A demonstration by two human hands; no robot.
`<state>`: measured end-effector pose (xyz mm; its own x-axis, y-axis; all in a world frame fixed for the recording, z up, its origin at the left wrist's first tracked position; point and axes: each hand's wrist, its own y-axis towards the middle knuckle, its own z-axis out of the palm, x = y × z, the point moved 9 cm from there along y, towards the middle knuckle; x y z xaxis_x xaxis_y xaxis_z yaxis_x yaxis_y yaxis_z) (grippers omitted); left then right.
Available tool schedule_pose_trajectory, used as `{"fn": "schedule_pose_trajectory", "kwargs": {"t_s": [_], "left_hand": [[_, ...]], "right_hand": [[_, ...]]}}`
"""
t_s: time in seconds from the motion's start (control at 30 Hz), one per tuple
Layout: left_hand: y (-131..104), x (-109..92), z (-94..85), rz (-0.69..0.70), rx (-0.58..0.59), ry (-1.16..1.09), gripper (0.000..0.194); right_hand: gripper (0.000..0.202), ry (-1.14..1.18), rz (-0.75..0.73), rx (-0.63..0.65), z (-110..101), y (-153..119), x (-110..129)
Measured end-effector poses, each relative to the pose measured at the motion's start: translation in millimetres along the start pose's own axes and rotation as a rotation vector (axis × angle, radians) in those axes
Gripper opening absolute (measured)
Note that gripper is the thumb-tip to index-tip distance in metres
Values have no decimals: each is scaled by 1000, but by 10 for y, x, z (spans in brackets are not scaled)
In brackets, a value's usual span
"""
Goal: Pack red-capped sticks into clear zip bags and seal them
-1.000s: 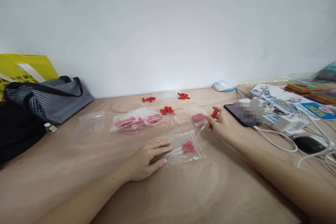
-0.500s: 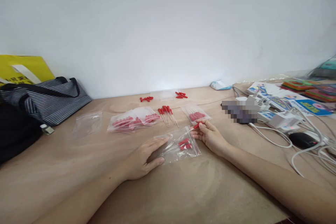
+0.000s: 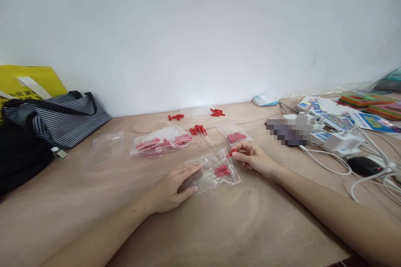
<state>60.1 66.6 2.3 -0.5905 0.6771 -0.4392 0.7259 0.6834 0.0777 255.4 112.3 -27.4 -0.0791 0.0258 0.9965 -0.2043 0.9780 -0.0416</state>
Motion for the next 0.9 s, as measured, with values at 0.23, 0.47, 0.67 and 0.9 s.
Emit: {"fn": "schedule_pose_trajectory", "kwargs": {"t_s": [0.23, 0.47, 0.67, 0.9], "left_hand": [[-3, -13, -7, 16, -15, -12, 49], [-10, 21, 24, 10, 2, 11, 49], [-2, 17, 10, -8, 4, 8, 47], [10, -8, 24, 15, 31, 23, 43]], "right_hand": [[25, -319, -226, 73, 160, -6, 90], [24, -373, -216, 123, 283, 27, 74], [15, -316, -155, 153, 288, 57, 10], [11, -266, -169, 252, 270, 15, 60]]}}
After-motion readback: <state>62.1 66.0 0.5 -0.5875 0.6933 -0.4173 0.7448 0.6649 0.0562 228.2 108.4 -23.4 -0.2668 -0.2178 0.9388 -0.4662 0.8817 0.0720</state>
